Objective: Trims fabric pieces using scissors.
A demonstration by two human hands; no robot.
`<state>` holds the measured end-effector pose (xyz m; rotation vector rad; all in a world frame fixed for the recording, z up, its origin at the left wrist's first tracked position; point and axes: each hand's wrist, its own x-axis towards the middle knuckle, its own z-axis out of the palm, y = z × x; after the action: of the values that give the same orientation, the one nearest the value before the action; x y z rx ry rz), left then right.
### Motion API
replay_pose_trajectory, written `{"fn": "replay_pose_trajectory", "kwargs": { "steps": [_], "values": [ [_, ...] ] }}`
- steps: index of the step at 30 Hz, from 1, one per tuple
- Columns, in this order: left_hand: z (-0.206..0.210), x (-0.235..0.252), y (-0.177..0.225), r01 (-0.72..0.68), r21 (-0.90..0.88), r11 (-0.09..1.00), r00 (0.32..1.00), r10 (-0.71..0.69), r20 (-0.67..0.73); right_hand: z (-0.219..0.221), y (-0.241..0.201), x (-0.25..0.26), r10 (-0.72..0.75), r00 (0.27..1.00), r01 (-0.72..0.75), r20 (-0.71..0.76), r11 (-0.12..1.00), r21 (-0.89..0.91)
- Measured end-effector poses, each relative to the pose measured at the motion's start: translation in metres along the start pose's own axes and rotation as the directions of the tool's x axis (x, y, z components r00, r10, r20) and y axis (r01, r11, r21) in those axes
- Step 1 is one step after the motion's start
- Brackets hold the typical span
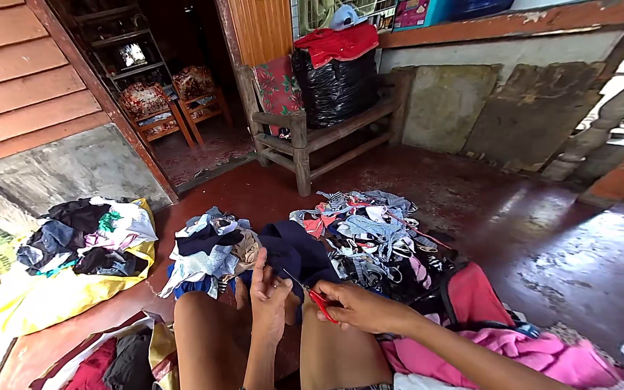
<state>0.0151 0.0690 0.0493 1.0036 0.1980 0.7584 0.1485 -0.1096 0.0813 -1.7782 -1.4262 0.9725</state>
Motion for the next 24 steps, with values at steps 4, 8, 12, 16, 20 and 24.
{"fn": "replay_pose_trajectory", "kwargs": {
  "steps": [4,8,12,16,20,24],
  "values": [
    [0.001,0.001,0.005,-0.001,0.013,1.0,0.998,0.002,-0.065,0.001,-0.004,-0.002,0.018,1.0,-0.021,-0.024,0.986,-0.165],
    [-0.001,0.0,0.003,-0.043,0.062,0.997,0.999,0.045,-0.024,0.002,-0.006,-0.002,0.03,0.999,-0.034,-0.019,0.978,-0.204],
    [0.002,-0.001,0.001,-0.072,0.08,0.994,0.995,0.065,0.078,0.001,-0.009,-0.003,-0.001,1.0,-0.002,-0.02,0.989,-0.145],
    [0.003,-0.002,0.003,-0.108,0.134,0.985,0.985,0.088,0.147,-0.003,-0.009,-0.004,-0.018,1.0,0.016,-0.014,0.989,-0.146],
    [0.002,-0.002,0.003,-0.127,0.143,0.982,0.986,0.109,0.124,-0.008,-0.007,-0.005,-0.03,1.0,0.03,-0.002,0.985,-0.169],
    [0.0,-0.001,0.006,-0.166,0.175,0.971,0.983,0.149,0.104,-0.009,-0.004,-0.008,-0.021,0.999,0.024,0.033,0.996,-0.086]
  ]
}}
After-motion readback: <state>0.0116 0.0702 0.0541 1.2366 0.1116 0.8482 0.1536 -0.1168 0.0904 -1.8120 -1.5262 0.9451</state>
